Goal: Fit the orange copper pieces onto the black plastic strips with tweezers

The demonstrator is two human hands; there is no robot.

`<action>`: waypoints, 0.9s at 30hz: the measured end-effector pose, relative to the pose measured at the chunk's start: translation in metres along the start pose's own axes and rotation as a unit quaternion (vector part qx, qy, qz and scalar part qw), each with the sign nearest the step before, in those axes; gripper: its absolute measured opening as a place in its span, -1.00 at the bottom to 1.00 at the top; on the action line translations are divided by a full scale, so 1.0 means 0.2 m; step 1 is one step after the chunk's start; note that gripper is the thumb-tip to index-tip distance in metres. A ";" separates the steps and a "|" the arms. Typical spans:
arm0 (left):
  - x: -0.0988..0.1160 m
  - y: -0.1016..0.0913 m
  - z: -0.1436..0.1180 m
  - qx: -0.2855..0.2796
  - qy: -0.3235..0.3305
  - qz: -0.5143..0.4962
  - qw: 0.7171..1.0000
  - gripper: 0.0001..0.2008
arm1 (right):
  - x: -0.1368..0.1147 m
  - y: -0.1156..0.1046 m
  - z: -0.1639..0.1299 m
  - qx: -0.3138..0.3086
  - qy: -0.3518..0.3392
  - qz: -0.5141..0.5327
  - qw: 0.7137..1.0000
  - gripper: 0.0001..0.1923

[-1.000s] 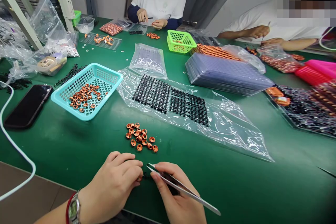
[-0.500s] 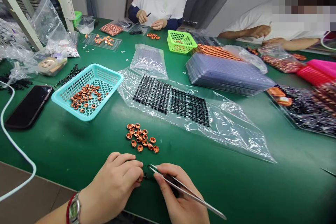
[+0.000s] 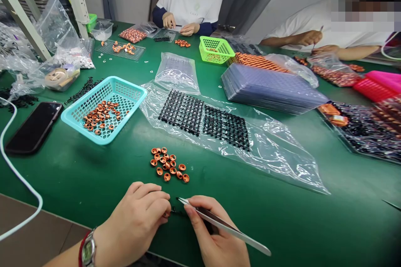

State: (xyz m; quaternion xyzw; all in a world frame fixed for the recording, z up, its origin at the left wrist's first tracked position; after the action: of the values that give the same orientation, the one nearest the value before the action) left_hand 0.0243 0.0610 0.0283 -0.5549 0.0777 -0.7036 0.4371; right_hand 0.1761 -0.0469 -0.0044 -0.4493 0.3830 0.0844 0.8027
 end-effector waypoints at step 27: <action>-0.04 0.08 -0.03 -0.080 -0.011 0.020 0.997 -0.88 | 0.00 0.01 -0.01 0.001 0.002 -0.008 1.000 -0.91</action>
State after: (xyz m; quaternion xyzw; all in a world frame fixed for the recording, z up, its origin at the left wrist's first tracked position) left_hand 0.0272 0.0534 0.0110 -0.5939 0.1404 -0.6804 0.4059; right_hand 0.1748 -0.0482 -0.0067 -0.4516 0.3814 0.0762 0.8030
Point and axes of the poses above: each hand's wrist, its own z-axis towards the middle knuckle, its own y-axis out of the palm, x = y × z, the point moved 5 cm from there along z, towards the middle knuckle, and after that the axes turned 15 degrees about -z, right-handed, at the moved point
